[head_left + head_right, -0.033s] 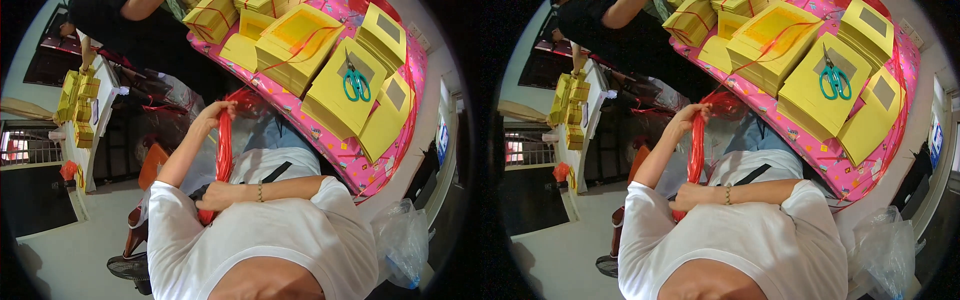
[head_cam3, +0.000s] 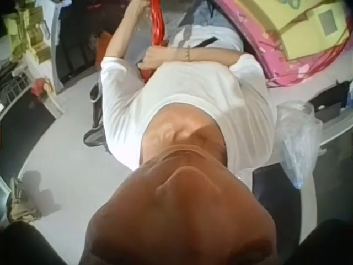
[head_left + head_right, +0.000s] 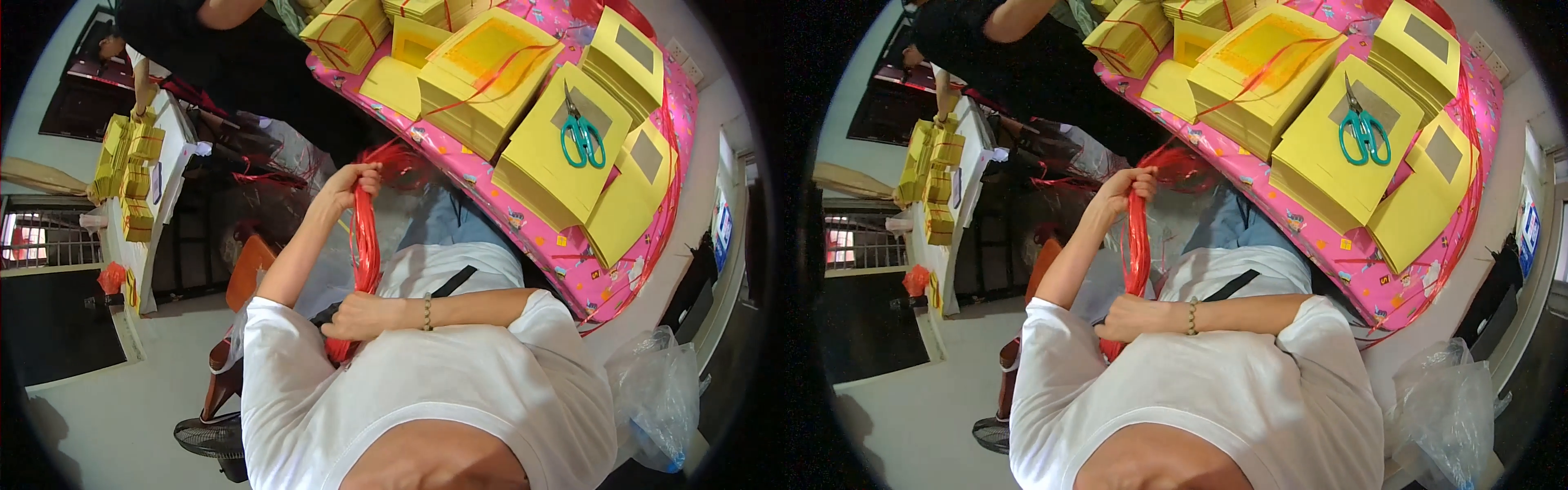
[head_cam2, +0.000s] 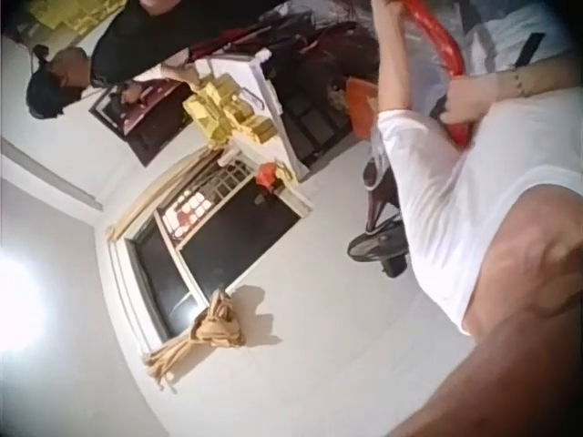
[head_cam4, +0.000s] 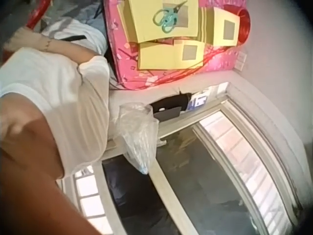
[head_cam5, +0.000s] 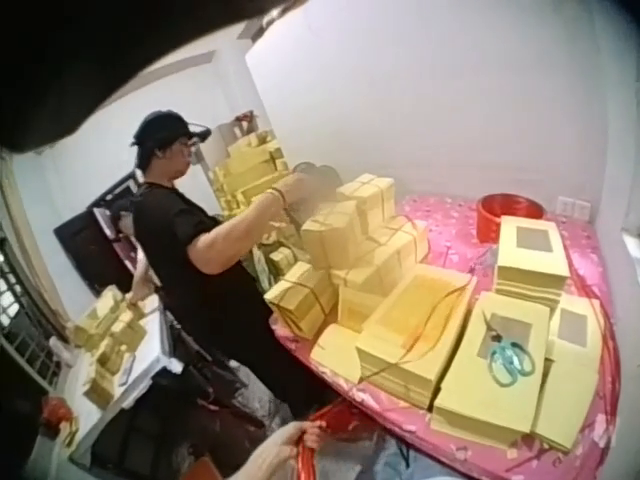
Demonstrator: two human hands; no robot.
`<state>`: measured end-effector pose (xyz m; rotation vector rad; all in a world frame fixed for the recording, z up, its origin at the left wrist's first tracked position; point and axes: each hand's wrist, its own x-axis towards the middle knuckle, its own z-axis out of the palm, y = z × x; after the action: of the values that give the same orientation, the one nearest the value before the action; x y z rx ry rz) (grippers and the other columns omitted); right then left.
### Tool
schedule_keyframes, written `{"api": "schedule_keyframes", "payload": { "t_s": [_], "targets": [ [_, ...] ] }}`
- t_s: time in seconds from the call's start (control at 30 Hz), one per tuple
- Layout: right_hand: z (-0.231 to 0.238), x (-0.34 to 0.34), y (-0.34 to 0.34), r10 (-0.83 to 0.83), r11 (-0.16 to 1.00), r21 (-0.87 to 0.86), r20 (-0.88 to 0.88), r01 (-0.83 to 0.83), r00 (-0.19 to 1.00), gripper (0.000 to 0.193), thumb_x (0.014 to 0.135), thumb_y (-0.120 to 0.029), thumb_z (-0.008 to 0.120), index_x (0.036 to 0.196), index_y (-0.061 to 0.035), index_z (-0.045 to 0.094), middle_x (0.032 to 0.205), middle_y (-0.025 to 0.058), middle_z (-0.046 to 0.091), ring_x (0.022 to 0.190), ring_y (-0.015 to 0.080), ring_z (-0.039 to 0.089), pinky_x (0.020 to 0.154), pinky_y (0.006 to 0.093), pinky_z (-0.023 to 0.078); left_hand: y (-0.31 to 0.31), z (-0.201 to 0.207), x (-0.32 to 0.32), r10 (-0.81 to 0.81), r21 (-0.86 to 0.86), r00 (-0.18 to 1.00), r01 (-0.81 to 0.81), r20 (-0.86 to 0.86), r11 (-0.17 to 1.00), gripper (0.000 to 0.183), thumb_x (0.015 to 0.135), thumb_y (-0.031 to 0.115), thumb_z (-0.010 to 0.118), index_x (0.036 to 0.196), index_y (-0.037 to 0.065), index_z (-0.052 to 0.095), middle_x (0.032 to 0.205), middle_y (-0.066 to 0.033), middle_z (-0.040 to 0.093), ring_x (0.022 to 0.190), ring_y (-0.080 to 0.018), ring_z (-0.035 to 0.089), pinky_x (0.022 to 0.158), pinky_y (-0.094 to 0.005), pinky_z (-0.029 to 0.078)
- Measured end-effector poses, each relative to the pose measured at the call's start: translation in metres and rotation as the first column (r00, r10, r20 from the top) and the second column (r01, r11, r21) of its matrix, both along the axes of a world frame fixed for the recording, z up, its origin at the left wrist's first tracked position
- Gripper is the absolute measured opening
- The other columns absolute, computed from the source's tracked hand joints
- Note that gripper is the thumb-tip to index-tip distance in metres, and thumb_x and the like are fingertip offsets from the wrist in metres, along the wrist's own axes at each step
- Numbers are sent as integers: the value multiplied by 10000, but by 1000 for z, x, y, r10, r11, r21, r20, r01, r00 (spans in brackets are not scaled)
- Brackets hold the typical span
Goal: Cutting red plastic ribbons with scissors.
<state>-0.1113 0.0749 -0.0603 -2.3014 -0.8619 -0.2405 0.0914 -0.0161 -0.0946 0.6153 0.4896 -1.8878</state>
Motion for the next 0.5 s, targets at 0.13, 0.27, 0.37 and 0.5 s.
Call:
{"api": "schedule_keyframes", "payload": {
  "t_s": [0.13, 0.27, 0.37, 0.5],
  "targets": [
    [0, -4, -27, -33, 997, 72, 96, 26, 995, 182, 710, -177, 553, 737, -4, 504, 622, 127, 563, 610, 291, 599, 523, 366, 449, 14, 12, 39, 66, -84, 960, -44, 271, 995, 153, 938, 143, 415, 870, 39, 505, 548, 60, 305, 435, -51, 268, 378, -200, 234],
    [13, -8, -68, -43, 966, 258, 116, 11, 992, 257, 685, -102, 630, 908, -26, 527, 809, 117, 562, 775, 241, 580, 631, 324, 459, 35, 39, 59, 105, -91, 841, -66, 530, 994, 129, 938, 158, 418, 865, 81, 492, 532, 77, 279, 419, -40, 230, 372, -196, 197],
    [24, 5, -111, 313, 831, 546, -311, -100, 897, 354, 736, -106, 666, 1052, -41, 519, 952, 73, 557, 906, 184, 554, 748, 304, 461, 45, 66, 56, 103, -66, 542, -88, 834, 994, 107, 924, 178, 459, 849, 109, 491, 537, 91, 280, 413, -31, 228, 370, -199, 170],
    [29, 28, -142, 492, 409, 828, -555, 384, 671, 389, 812, -267, 669, 1092, -33, 535, 1079, 25, 574, 1026, 116, 517, 884, 294, 424, 55, 100, 22, 92, -84, 290, -38, 953, 996, 128, 891, 222, 516, 823, 115, 497, 544, 92, 325, 407, -24, 262, 374, -202, 165]
  ]
}}
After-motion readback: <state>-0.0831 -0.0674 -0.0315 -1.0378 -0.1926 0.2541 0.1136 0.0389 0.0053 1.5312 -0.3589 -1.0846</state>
